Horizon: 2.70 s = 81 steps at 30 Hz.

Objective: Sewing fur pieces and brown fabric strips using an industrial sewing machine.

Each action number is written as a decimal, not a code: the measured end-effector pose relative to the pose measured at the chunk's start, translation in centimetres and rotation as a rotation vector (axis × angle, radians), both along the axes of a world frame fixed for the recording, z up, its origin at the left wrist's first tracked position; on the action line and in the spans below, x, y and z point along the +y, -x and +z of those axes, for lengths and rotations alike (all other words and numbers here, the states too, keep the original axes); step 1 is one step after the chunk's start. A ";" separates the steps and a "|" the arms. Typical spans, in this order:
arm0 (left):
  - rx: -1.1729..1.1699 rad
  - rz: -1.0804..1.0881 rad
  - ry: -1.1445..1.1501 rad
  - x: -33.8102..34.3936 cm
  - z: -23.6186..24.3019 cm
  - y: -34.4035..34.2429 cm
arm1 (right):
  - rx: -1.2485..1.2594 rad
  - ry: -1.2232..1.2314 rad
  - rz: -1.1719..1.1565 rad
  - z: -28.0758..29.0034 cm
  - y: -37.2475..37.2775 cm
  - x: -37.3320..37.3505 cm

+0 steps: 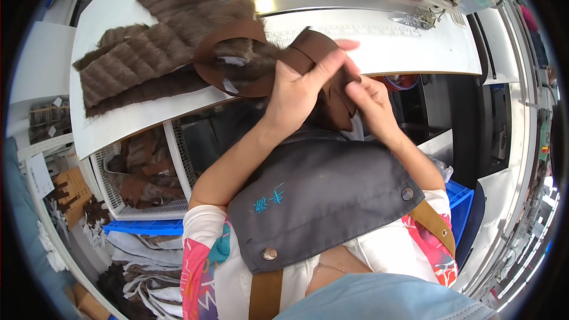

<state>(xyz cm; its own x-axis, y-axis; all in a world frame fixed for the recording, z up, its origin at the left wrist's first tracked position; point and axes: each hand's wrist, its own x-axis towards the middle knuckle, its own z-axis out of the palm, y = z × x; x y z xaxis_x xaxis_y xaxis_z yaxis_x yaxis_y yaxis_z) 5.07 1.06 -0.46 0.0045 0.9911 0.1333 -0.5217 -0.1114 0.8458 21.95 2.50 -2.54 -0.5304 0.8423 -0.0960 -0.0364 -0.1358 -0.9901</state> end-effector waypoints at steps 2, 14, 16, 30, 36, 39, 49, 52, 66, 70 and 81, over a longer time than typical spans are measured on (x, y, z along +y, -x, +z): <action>0.287 -0.068 -0.197 -0.4 -0.2 0.2 | 0.254 0.194 0.043 0.8 -0.1 0.8; 0.100 -0.203 0.199 -0.6 0.2 -0.4 | 0.333 0.185 -0.005 3.6 1.2 3.7; 0.194 -0.206 0.102 -0.3 -0.9 -0.1 | 0.227 0.151 0.026 3.6 1.3 3.7; -0.048 -0.093 0.127 -0.2 -1.7 0.7 | 0.060 -0.008 -0.077 3.0 1.2 4.7; -0.135 -0.015 0.135 -0.4 -1.5 0.6 | -0.103 -0.425 -0.331 3.3 0.3 2.6; -0.218 0.061 0.190 -0.7 -0.4 -0.8 | -0.216 -0.568 -0.163 3.3 1.2 1.1; -0.237 0.079 0.169 -0.5 -2.0 0.2 | 0.264 0.281 -0.063 1.6 2.1 1.5; -0.044 0.174 0.073 -0.3 -1.8 -0.4 | 0.329 0.376 0.032 0.6 2.1 1.5; -0.264 -0.060 0.271 -0.4 -0.9 -1.8 | 0.147 -0.171 -0.114 4.5 -0.1 4.3; -0.227 -0.120 0.243 -0.6 -1.0 -1.8 | 0.113 -0.037 -0.110 4.9 -0.1 4.8; -0.366 -0.109 0.254 0.1 -2.7 -0.8 | 0.086 -0.094 -0.080 3.2 -5.2 8.6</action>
<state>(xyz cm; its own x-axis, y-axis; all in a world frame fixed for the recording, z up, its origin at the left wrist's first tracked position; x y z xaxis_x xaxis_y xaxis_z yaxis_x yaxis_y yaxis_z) 5.89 1.16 -3.14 0.1088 0.9889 -0.1015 -0.7884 0.1480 0.5971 27.16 11.14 0.65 -0.4644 0.8852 0.0282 -0.1282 -0.0357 -0.9911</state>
